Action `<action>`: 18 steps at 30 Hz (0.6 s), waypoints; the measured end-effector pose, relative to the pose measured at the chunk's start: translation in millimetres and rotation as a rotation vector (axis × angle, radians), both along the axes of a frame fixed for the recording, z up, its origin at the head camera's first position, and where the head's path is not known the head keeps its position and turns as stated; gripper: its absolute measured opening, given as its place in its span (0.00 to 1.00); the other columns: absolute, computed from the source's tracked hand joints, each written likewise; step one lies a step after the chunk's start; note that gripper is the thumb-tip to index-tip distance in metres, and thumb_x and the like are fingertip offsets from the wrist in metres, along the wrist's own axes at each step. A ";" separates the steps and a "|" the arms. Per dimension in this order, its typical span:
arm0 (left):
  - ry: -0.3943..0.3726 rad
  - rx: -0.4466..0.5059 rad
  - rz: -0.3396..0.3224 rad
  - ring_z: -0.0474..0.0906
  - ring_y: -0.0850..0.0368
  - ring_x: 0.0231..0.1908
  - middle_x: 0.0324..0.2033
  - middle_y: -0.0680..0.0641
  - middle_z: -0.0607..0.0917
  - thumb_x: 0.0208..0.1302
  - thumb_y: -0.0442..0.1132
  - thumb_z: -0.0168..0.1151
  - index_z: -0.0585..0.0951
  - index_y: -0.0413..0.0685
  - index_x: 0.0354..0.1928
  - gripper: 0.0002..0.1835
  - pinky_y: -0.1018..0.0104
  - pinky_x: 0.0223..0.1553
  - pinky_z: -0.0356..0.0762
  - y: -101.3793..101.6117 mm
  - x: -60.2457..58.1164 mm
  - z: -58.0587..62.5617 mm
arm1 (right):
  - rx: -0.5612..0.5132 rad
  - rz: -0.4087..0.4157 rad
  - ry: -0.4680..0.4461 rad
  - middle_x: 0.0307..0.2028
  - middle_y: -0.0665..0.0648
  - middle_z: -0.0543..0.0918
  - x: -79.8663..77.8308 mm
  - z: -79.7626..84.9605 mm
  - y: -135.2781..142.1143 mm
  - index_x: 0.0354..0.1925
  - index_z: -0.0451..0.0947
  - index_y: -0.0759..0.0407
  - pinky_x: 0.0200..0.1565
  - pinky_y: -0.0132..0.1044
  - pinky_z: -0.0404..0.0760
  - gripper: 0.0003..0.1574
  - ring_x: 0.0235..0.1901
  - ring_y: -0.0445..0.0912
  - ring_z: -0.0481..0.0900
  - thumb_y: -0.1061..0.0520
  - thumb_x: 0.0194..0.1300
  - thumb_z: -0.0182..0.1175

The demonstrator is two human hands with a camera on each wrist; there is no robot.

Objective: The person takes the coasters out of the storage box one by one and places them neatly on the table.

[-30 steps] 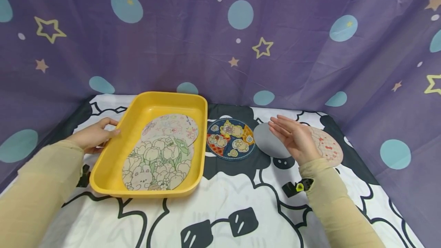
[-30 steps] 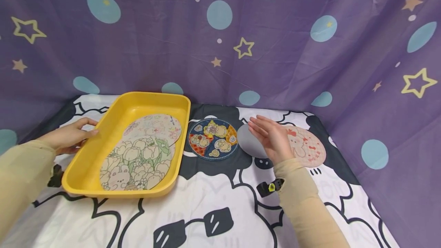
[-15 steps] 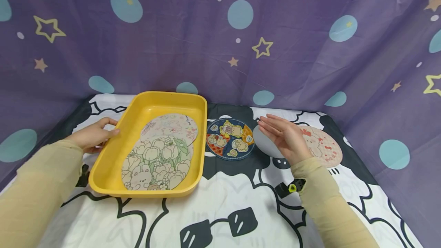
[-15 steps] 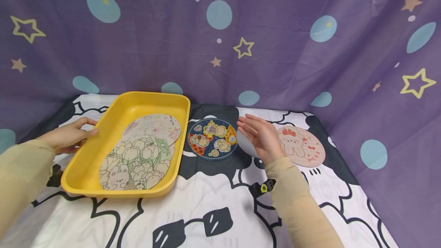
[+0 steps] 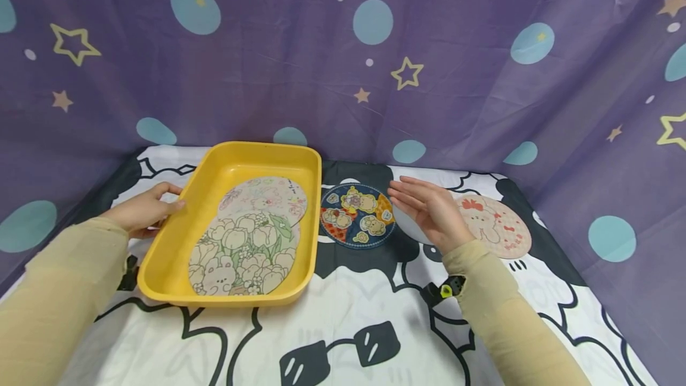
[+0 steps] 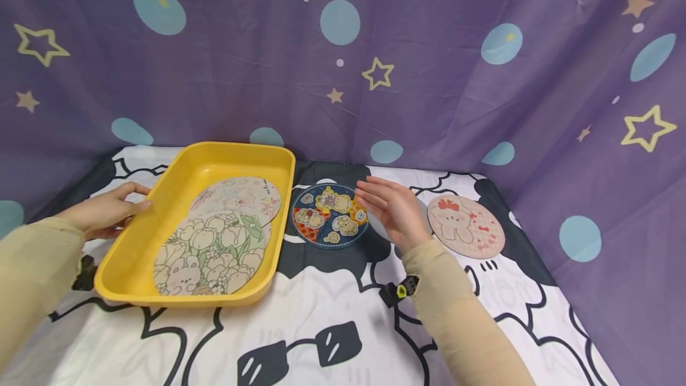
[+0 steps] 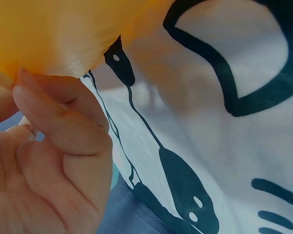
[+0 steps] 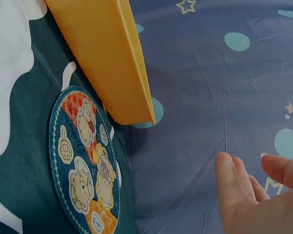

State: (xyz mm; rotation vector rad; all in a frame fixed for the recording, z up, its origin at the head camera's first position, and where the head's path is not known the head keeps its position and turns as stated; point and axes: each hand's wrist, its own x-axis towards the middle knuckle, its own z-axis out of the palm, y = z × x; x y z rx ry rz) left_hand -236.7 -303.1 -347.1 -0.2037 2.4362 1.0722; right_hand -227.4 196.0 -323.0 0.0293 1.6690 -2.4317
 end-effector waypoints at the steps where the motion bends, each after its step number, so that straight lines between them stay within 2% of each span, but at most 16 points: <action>1: 0.001 -0.001 0.000 0.78 0.51 0.41 0.50 0.36 0.78 0.78 0.51 0.46 0.48 0.38 0.72 0.34 0.63 0.38 0.77 0.3 0.2 0.4 | 0.005 0.003 0.004 0.46 0.54 0.87 -0.1 0.4 -1.1 0.69 0.61 0.71 0.58 0.40 0.78 0.29 0.54 0.48 0.84 0.65 0.74 0.51; 7: 0.002 -0.006 -0.012 0.77 0.51 0.40 0.48 0.38 0.78 0.79 0.50 0.45 0.47 0.38 0.72 0.33 0.61 0.38 0.75 0.3 0.3 2.0 | 0.032 0.026 0.019 0.46 0.53 0.87 0.7 4.3 -7.2 0.68 0.62 0.71 0.57 0.39 0.78 0.27 0.61 0.53 0.78 0.65 0.75 0.49; 14: 0.009 -0.006 -0.016 0.77 0.51 0.39 0.46 0.39 0.78 0.79 0.49 0.44 0.47 0.38 0.72 0.32 0.61 0.38 0.74 -0.4 0.6 2.2 | 0.062 0.066 0.048 0.45 0.53 0.87 1.1 8.7 -14.3 0.68 0.62 0.72 0.62 0.44 0.74 0.27 0.55 0.49 0.83 0.65 0.75 0.49; 18: 0.007 -0.008 -0.013 0.76 0.51 0.40 0.46 0.40 0.78 0.78 0.50 0.45 0.48 0.38 0.72 0.33 0.62 0.38 0.74 -0.3 0.9 2.3 | 0.086 0.085 0.044 0.46 0.54 0.86 0.5 11.1 -18.5 0.68 0.63 0.72 0.62 0.45 0.74 0.27 0.56 0.50 0.82 0.65 0.75 0.50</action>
